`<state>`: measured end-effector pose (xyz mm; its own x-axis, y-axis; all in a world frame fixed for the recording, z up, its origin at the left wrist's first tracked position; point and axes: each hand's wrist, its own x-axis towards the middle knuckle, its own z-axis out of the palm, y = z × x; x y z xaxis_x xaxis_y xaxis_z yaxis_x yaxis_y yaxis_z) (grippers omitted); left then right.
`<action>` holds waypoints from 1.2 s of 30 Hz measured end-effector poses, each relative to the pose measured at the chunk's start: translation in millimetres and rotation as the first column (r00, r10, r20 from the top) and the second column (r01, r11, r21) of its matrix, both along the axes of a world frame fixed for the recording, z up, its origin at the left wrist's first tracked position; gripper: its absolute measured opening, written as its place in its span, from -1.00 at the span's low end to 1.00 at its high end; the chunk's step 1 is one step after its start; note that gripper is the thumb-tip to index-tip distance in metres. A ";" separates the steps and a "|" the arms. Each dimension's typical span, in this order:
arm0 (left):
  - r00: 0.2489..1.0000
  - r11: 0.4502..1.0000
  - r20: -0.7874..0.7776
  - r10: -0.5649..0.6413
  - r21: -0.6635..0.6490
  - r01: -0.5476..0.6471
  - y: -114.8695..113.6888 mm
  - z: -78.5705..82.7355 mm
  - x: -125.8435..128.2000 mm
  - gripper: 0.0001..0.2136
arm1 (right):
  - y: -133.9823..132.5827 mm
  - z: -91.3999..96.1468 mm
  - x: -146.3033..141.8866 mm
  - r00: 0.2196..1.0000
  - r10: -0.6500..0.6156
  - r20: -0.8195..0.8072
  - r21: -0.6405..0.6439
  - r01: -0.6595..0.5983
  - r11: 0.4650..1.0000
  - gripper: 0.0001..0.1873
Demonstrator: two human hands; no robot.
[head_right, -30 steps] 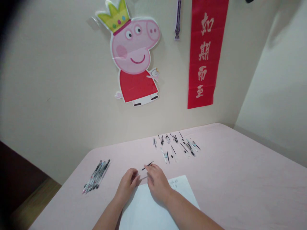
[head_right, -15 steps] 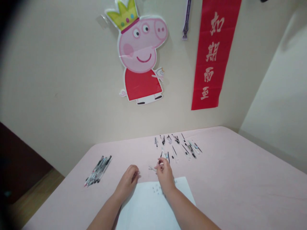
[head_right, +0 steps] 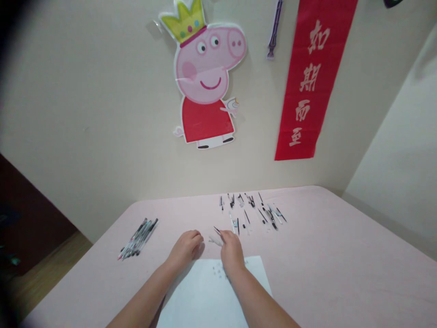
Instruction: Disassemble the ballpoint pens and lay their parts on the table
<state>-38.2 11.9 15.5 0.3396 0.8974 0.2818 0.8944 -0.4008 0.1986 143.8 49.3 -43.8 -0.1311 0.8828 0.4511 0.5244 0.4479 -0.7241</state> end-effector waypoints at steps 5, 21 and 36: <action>0.998 0.997 -0.039 -0.049 0.054 0.051 7.4 0.2 0.3 -0.84 | 0.1 -2.5 -0.8 0.996 0.011 0.083 0.000 -0.011 1.000 -0.36; 0.988 0.999 0.152 0.019 0.045 -0.026 5.6 -9.2 -7.1 -0.73 | -8.1 12.1 -3.4 0.994 0.071 0.079 0.013 -0.073 0.997 -0.52; 0.913 0.997 0.403 0.060 -0.069 -0.035 2.3 -6.7 -2.5 -0.77 | -12.9 21.7 -6.1 0.996 0.079 0.039 0.034 -0.081 0.996 -0.66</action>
<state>-40.7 14.1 8.8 0.1649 0.9288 0.3318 0.7502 -0.3365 0.5692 137.7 36.4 -22.1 -0.2179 0.8525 0.4751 0.5124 0.5143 -0.6877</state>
